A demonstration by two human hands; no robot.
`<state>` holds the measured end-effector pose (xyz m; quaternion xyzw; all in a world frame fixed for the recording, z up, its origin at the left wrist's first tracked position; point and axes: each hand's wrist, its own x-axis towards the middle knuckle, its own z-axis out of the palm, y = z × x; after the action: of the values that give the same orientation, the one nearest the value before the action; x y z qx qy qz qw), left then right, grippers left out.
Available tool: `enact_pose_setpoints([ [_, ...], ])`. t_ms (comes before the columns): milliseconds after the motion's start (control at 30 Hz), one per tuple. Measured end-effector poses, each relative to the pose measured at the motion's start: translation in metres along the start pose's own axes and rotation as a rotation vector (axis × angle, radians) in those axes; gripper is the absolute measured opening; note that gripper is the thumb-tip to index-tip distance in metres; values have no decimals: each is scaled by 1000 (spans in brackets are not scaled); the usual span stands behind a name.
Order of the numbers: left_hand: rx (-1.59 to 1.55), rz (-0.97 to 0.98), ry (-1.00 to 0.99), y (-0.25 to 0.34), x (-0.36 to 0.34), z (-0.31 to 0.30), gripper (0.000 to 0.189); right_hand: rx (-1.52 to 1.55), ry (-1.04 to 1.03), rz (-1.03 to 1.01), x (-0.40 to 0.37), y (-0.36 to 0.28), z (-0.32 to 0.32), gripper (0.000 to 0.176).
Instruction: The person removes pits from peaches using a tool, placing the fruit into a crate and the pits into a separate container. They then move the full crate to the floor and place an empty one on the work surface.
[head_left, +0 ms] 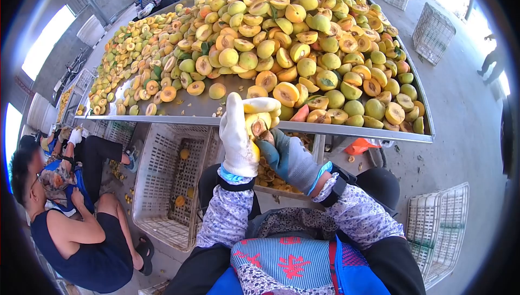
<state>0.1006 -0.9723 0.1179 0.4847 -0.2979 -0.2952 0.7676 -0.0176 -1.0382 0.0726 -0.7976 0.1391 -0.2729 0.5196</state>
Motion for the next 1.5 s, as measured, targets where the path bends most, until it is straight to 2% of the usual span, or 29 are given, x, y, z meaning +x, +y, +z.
enact_pose_setpoints([
  [33, -11, -40, -44, 3, 1, 0, 54, 92, -11, 47, -1, 0, 1, 27],
  [133, -319, 40, 60, 4, -6, 23, 56, 367, -30, 178, -5, -5, 5, 30],
  [167, -194, 129, 47, -6, -8, 21, 57, 466, -25, 213, -7, -6, 10, 31],
  [200, -179, 145, 120, -14, -9, 21, 58, 567, -18, 247, -7, -8, 13, 32],
  [267, -96, 101, 159, -18, -6, 12, 59, 469, -92, 294, -7, -14, 3, 39],
  [333, -26, 43, 47, -8, -1, 4, 58, 284, -207, 344, -5, -22, -14, 41],
  [367, 8, 14, -6, -4, 1, 2, 59, 243, -167, 240, -8, -12, -12, 48],
  [500, 49, -57, -73, -2, 9, 0, 57, 387, -484, 723, 4, -41, -43, 59],
  [600, 197, -116, -201, 1, 15, -4, 56, 296, -435, 634, 3, -42, -41, 54],
  [700, 195, -124, -207, -4, 15, -4, 56, 245, -372, 530, -4, -22, -28, 58],
  [800, 76, -142, -186, -1, 12, 0, 57, 585, -589, 856, -1, -34, -42, 63],
  [867, -107, -151, -181, -6, 10, -3, 57, 810, -670, 841, -1, -17, -41, 63],
  [900, -78, -180, -159, -9, 13, -3, 55, 924, -710, 831, 0, -17, -39, 63],
  [1000, -452, -242, -49, -12, 11, -1, 55, 932, -635, 846, 0, -34, -37, 56],
  [1033, -508, -221, -5, -11, 9, 1, 55, 776, -587, 797, 0, -35, -34, 58],
  [1100, -332, -200, 21, -13, 8, 0, 55, 468, -487, 694, -1, -38, -27, 60],
  [1133, -245, -190, 30, -14, 9, 0, 55, 417, -491, 672, -1, -37, -27, 61],
  [1167, -113, -113, -63, -14, 10, -3, 57, 365, -494, 651, -1, -35, -29, 61],
  [1200, -95, -121, -117, -13, 11, -5, 56, 312, -498, 633, -2, -33, -30, 62],
  [1267, -61, -136, -225, -12, 13, -7, 56, 558, -615, 789, 1, -23, -37, 61],
  [1300, -281, -207, -137, -16, 11, -7, 53, 684, -668, 859, 2, -23, -40, 61],
  [1400, -570, -202, 29, -22, 15, -2, 52, 442, -529, 648, 2, -35, -33, 59],
  [1433, -583, -202, 16, -26, 17, -6, 50, 393, -481, 548, -1, -26, -27, 58],
  [1500, -532, -154, 113, -27, 17, -10, 44, 298, -376, 345, -8, -1, -11, 55],
])
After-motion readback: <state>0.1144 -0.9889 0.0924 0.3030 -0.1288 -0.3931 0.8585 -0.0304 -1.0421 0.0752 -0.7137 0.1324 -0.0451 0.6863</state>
